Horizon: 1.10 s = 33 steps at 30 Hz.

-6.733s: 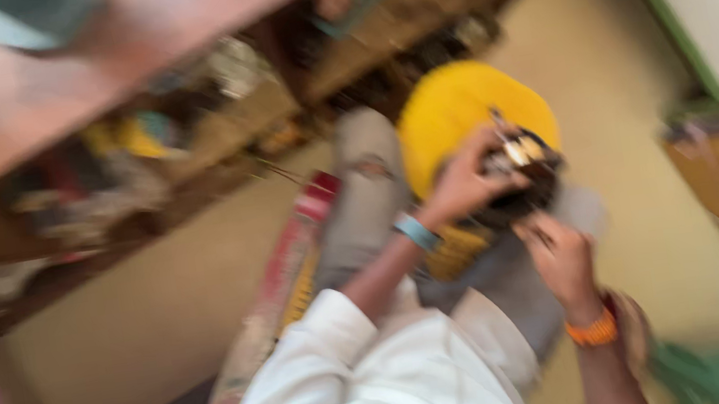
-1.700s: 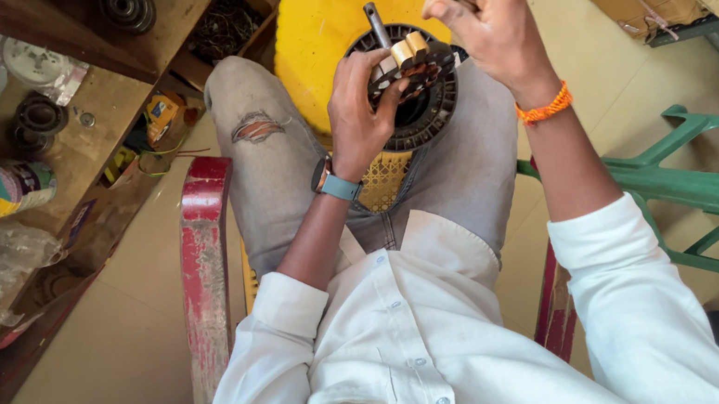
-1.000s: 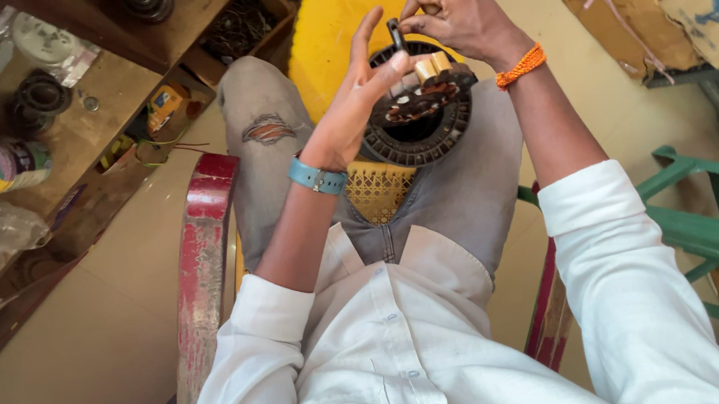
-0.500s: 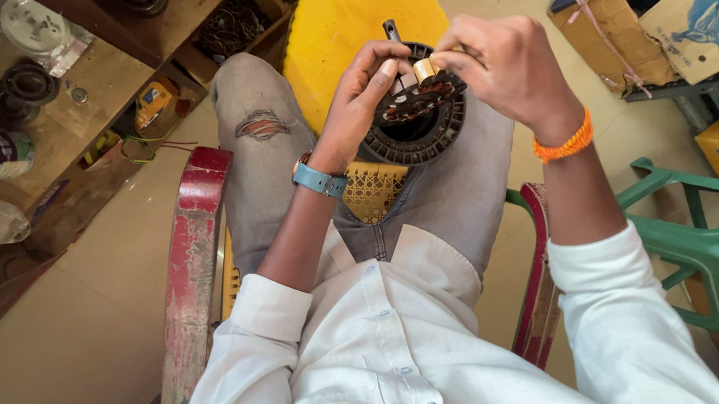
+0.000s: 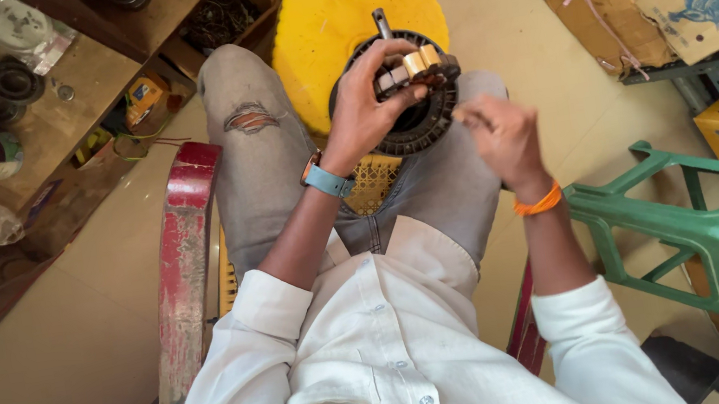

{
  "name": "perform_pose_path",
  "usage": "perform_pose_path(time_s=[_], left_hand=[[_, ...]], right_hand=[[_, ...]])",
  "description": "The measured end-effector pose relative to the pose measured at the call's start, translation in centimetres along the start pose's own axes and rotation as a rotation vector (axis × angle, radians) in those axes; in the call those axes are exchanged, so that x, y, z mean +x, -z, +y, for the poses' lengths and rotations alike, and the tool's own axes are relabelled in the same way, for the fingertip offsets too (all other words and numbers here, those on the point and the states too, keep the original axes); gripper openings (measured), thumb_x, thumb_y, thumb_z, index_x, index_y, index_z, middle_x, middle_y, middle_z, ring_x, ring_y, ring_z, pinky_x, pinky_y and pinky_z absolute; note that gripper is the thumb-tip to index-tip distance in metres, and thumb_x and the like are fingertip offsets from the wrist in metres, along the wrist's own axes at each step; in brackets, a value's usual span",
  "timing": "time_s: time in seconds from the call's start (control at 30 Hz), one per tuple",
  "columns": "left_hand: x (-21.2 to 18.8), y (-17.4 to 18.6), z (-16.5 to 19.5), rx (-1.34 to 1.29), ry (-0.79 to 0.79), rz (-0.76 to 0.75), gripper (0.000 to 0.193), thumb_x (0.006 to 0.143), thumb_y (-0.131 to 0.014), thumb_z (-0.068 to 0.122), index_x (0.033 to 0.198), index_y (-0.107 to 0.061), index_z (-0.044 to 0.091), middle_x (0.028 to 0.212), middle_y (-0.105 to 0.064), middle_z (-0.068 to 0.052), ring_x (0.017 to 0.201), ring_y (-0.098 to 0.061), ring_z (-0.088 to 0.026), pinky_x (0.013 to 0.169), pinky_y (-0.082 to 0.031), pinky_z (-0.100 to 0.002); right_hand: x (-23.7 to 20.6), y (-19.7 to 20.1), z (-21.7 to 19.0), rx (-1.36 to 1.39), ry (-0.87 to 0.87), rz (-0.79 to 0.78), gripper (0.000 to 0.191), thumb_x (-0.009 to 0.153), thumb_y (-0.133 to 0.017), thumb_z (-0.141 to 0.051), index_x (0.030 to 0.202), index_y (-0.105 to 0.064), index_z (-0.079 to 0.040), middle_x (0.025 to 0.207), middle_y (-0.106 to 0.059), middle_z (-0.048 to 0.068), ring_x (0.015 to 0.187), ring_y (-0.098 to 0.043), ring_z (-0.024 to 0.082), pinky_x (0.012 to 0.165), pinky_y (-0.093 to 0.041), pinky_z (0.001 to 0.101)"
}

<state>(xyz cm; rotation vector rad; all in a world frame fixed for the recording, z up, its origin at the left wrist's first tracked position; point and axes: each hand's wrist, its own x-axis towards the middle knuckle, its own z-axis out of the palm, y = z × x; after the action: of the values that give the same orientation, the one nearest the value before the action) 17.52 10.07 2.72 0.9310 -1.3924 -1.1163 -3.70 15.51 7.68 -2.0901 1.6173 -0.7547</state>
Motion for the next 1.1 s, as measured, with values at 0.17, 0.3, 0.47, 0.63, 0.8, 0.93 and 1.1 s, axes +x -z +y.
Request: perform_pose_path(time_s=[0.17, 0.3, 0.47, 0.63, 0.8, 0.93, 1.1], left_hand=[[-1.3, -1.1, -0.4, 0.066, -0.016, 0.083, 0.037, 0.081, -0.085, 0.006, 0.113, -0.067, 0.005, 0.105, -0.067, -0.008, 0.101, -0.067, -0.026, 0.091, -0.053, -0.035], [-1.7, -1.1, -0.5, 0.026, 0.036, 0.06, 0.038, 0.082, -0.084, 0.006, 0.117, -0.07, 0.005, 0.102, -0.066, -0.007, 0.098, -0.067, -0.023, 0.089, -0.053, -0.033], [-0.8, -0.2, -1.0, -0.034, 0.077, 0.008, 0.041, 0.081, -0.085, 0.005, 0.12, -0.072, 0.006, 0.101, -0.063, -0.006, 0.096, -0.065, -0.02, 0.089, -0.051, -0.031], [-0.2, 0.5, -1.9, -0.109, 0.205, -0.042, 0.041, 0.082, -0.084, 0.005, 0.122, -0.073, 0.007, 0.103, -0.062, -0.004, 0.097, -0.064, -0.017, 0.089, -0.052, -0.029], [1.2, 2.6, -2.2, -0.461, 0.25, -0.181, 0.072, 0.091, -0.081, 0.012, 0.148, -0.037, 0.013, 0.128, -0.067, -0.006, 0.122, -0.063, -0.018, 0.106, -0.05, -0.033], [2.8, 5.0, -2.7, -0.883, 0.489, -0.255, 0.079, 0.104, -0.056, 0.041, 0.163, -0.007, 0.02, 0.128, -0.072, -0.01, 0.123, -0.065, -0.02, 0.109, -0.051, -0.033], [2.9, 4.1, -4.2, -0.818, 0.525, -0.126, 0.065, 0.109, -0.049, 0.043, 0.161, -0.02, 0.015, 0.111, -0.067, -0.005, 0.096, -0.054, -0.013, 0.088, -0.049, -0.029]], right_hand=[[2.7, 3.3, 0.2, -0.067, 0.169, 0.085, 0.005, 0.096, -0.077, -0.002, 0.098, -0.073, 0.001, 0.088, -0.072, 0.015, 0.074, -0.07, 0.028, 0.067, -0.053, 0.0341], [5.8, 3.5, -1.3, -0.098, 0.319, 0.038, 0.004, 0.099, -0.077, -0.001, 0.099, -0.073, 0.0, 0.091, -0.073, 0.013, 0.081, -0.072, 0.027, 0.073, -0.055, 0.034], [9.2, 3.2, -2.2, -0.115, 0.437, -0.042, 0.006, 0.099, -0.078, -0.002, 0.101, -0.073, -0.001, 0.098, -0.076, 0.011, 0.088, -0.074, 0.027, 0.079, -0.057, 0.0346], [12.2, 1.5, -0.8, -0.106, 0.371, -0.181, 0.006, 0.098, -0.077, -0.006, 0.1, -0.075, -0.001, 0.094, -0.075, 0.013, 0.083, -0.074, 0.027, 0.075, -0.057, 0.0344], [16.6, -1.2, 1.4, 0.02, 0.206, -0.505, 0.011, 0.089, -0.073, -0.007, 0.098, -0.077, -0.002, 0.084, -0.075, 0.011, 0.072, -0.071, 0.018, 0.067, -0.054, 0.0305], [19.0, -2.4, 1.9, 0.15, 0.144, -0.672, 0.01, 0.089, -0.074, -0.008, 0.097, -0.077, -0.002, 0.079, -0.074, 0.007, 0.072, -0.065, 0.01, 0.067, -0.051, 0.0264], [19.9, -2.4, 0.3, 0.287, 0.047, -0.701, 0.008, 0.092, -0.074, -0.008, 0.097, -0.077, -0.002, 0.082, -0.074, 0.005, 0.076, -0.065, 0.005, 0.068, -0.051, 0.0241]])
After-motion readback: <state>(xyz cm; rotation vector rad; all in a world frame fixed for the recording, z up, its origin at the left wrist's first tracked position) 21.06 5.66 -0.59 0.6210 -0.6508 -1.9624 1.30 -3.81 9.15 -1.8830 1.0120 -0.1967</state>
